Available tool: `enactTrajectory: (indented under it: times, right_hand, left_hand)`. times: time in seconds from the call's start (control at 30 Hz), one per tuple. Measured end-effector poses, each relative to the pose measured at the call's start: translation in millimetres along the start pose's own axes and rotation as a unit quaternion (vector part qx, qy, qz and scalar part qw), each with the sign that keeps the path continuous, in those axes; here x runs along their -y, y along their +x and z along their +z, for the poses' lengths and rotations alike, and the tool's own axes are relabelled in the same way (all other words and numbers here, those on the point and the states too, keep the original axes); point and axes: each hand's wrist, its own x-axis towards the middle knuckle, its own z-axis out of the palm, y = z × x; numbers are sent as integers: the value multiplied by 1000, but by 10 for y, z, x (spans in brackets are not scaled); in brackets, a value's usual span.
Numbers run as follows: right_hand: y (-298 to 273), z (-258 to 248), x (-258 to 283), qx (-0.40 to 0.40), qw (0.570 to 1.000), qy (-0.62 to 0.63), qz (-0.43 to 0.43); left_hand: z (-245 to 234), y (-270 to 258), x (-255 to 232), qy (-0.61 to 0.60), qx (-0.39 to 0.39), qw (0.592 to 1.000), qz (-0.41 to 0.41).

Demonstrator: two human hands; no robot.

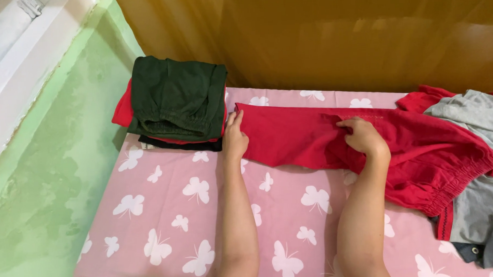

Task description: The person folds a pair of dark green pants and a pair of red pants on a pink butterfly-patterned bedsheet. The folded items are stacked on the left side of the bed. The person then begins to fold a grey garment.

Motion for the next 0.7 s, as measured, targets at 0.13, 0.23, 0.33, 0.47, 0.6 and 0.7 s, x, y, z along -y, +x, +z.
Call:
enactTrajectory:
  times: [0.13, 0.23, 0.33, 0.47, 0.6, 0.7]
  right_hand:
    - [106, 94, -123, -76, 995, 38, -60]
    - [223, 211, -157, -122, 989, 35, -73]
    - [331, 385, -223, -117, 992, 10, -39]
    - [410, 461, -316, -99, 995, 17, -13]
    - [128, 183, -105, -109, 992, 54, -40]
    - [-82, -36, -30, -102, 990, 69, -68]
  left_hand:
    - [33, 15, 8, 3, -2, 1000, -7]
    - [70, 53, 32, 22, -10, 1000, -14]
    - [147, 64, 73, 69, -6, 997, -16]
    - [117, 10, -95, 139, 3, 989, -45]
    - [327, 37, -96, 186, -119, 974, 59]
    - [472, 41, -265, 161, -205, 952, 161]
